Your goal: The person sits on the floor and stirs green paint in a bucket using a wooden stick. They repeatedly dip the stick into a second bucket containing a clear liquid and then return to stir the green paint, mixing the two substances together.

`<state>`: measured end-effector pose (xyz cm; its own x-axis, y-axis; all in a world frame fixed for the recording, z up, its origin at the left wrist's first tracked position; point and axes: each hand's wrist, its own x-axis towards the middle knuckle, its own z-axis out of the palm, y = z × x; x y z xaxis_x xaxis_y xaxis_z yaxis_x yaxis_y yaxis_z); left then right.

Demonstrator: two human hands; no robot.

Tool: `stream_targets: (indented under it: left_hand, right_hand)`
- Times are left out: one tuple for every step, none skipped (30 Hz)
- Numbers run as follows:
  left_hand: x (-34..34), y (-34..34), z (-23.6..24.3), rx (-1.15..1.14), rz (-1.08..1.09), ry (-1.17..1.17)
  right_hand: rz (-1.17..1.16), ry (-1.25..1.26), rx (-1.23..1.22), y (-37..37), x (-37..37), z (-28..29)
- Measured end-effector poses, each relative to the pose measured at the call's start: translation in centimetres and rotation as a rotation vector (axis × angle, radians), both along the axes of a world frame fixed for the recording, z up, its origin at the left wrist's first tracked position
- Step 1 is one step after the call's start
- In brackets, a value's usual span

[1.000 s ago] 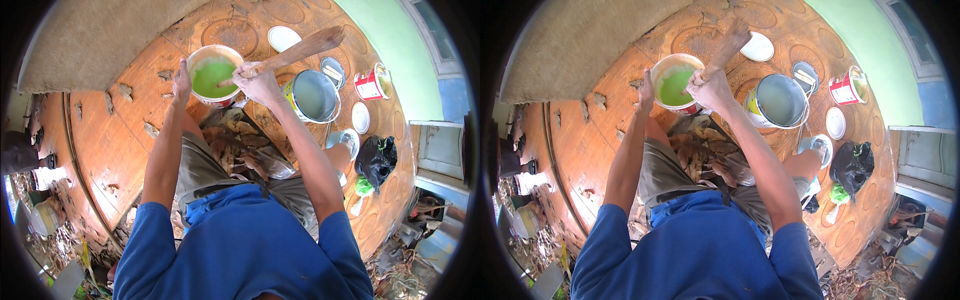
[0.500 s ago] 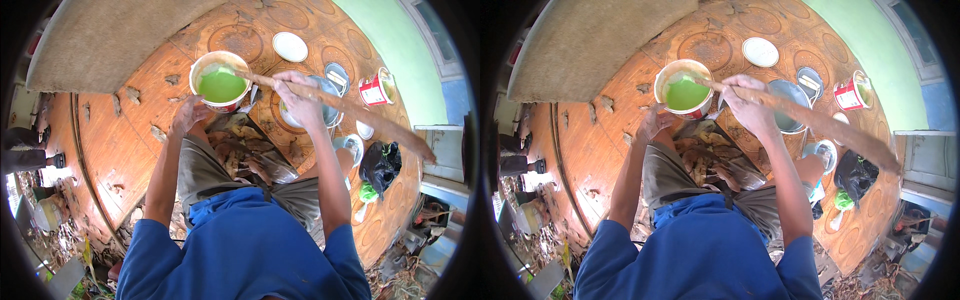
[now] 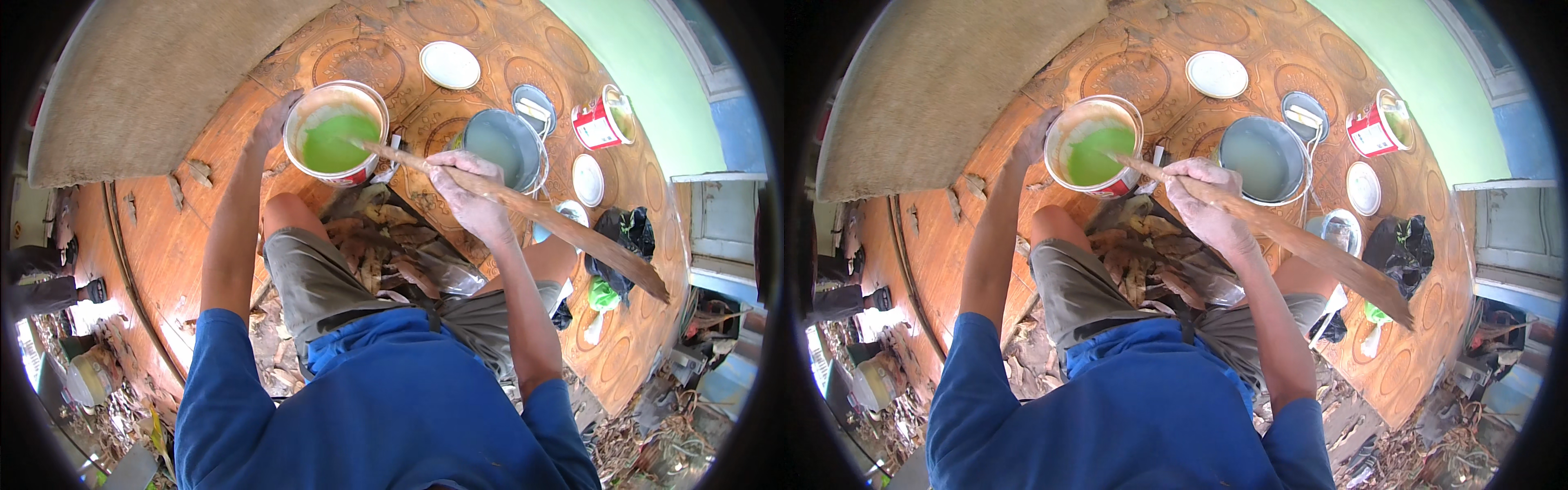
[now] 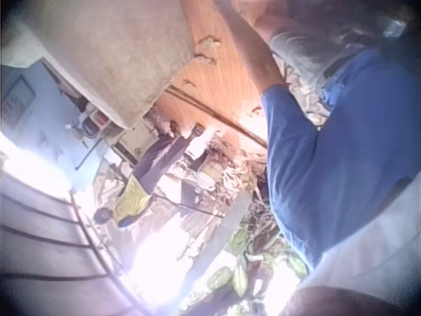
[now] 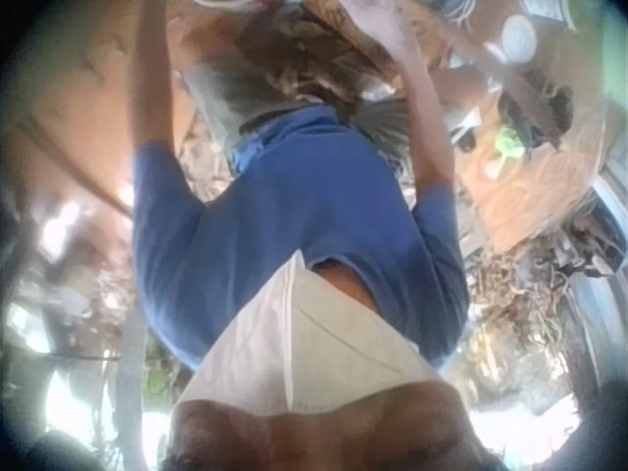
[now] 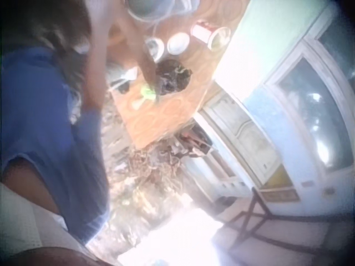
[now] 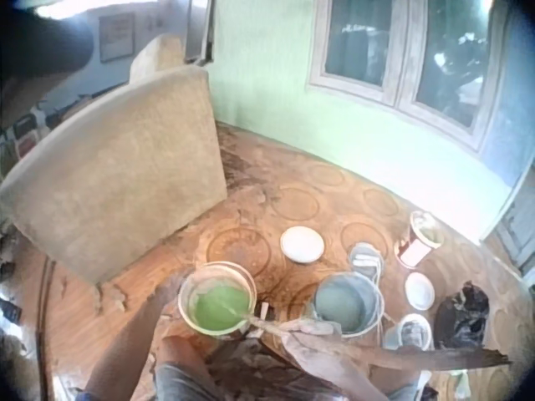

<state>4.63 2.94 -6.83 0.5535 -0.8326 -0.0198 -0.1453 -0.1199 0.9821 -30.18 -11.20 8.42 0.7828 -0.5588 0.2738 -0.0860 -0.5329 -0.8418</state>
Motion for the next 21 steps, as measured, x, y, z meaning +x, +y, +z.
stream_targets:
  left_hand:
    - [0.3, -0.4, -0.1, 0.014, 0.025, 0.17]
    - [0.3, -1.1, 0.2, 0.026, 0.046, 0.34]
    - [1.5, -0.6, -0.8, -0.024, -0.014, 0.318]
    - [2.9, 0.4, -1.9, -0.072, -0.074, 0.296]
    - [2.9, 0.0, -1.8, -0.07, -0.095, 0.29]
    - [2.9, -0.2, -1.8, -0.067, -0.114, 0.283]
    - [2.9, -0.6, -1.7, -0.011, -0.078, 0.285]
    - [2.8, -0.9, -1.3, 0.046, -0.041, 0.287]
    - [2.8, -1.3, -0.7, 0.099, -0.016, 0.237]
    - [2.9, -1.9, -0.1, 0.152, 0.009, 0.187]
    - [3.0, -2.0, 0.6, 0.207, 0.038, 0.135]
    - [2.2, -2.6, 1.8, 0.239, 0.043, 0.033]
    - [1.2, -3.1, 3.0, 0.269, 0.046, -0.07]
    - [0.5, -3.5, 3.8, 0.295, 0.057, -0.174]
    - [0.8, -3.5, 3.7, 0.286, 0.044, -0.215]
    - [1.6, -3.1, 3.4, 0.276, 0.029, -0.255]
    - [2.2, -3.3, 3.3, 0.26, 0.013, -0.293]
    - [1.9, -3.5, 3.5, 0.269, 0.026, -0.39]
    - [1.8, -3.9, 3.8, 0.281, 0.019, -0.42]
    - [2.0, -4.2, 3.9, 0.293, 0.015, -0.452]
    - [2.3, -4.3, 4.1, 0.308, 0.012, -0.484]
  right_hand:
    - [0.0, 0.015, -0.009, 0.1, -0.3, -0.3]
    - [-0.003, 0.03, -0.022, 0.0, -0.5, -0.6]
    - [-0.009, 0.003, 0.03, 0.2, -0.6, -0.7]
    - [-0.013, -0.024, 0.082, 0.5, -0.7, -0.9]
    - [-0.033, -0.046, 0.13, 0.6, -1.1, -1.2]
    - [-0.047, -0.075, 0.158, 0.7, -1.3, -1.8]
    - [-0.061, -0.104, 0.187, 0.8, -1.5, -2.4]
    - [-0.073, -0.134, 0.216, 0.9, -1.6, -2.9]
    - [-0.086, -0.153, 0.307, 1.1, -1.7, -3.1]
    - [-0.099, -0.172, 0.397, 1.2, -1.8, -3.2]
    - [-0.108, -0.192, 0.492, 1.5, -1.9, -3.4]
    - [-0.148, -0.207, 0.549, 1.6, -2.2, -3.4]
    - [-0.189, -0.222, 0.605, 1.7, -2.5, -3.5]
    - [-0.222, -0.238, 0.659, 1.7, -2.7, -3.3]
    - [-0.255, -0.258, 0.752, 1.7, -3.0, -3.3]
    - [-0.289, -0.28, 0.844, 1.6, -3.4, -3.4]
    - [-0.325, -0.302, 0.93, 1.4, -3.9, -3.4]
    - [-0.345, -0.338, 0.954, 1.1, -4.8, -3.6]
    - [-0.366, -0.374, 0.978, 0.8, -6.0, -3.7]
    - [-0.383, -0.412, 1.001, 0.6, -7.3, -3.5]
    - [-0.395, -0.443, 0.994, 0.4, -8.7, -3.0]
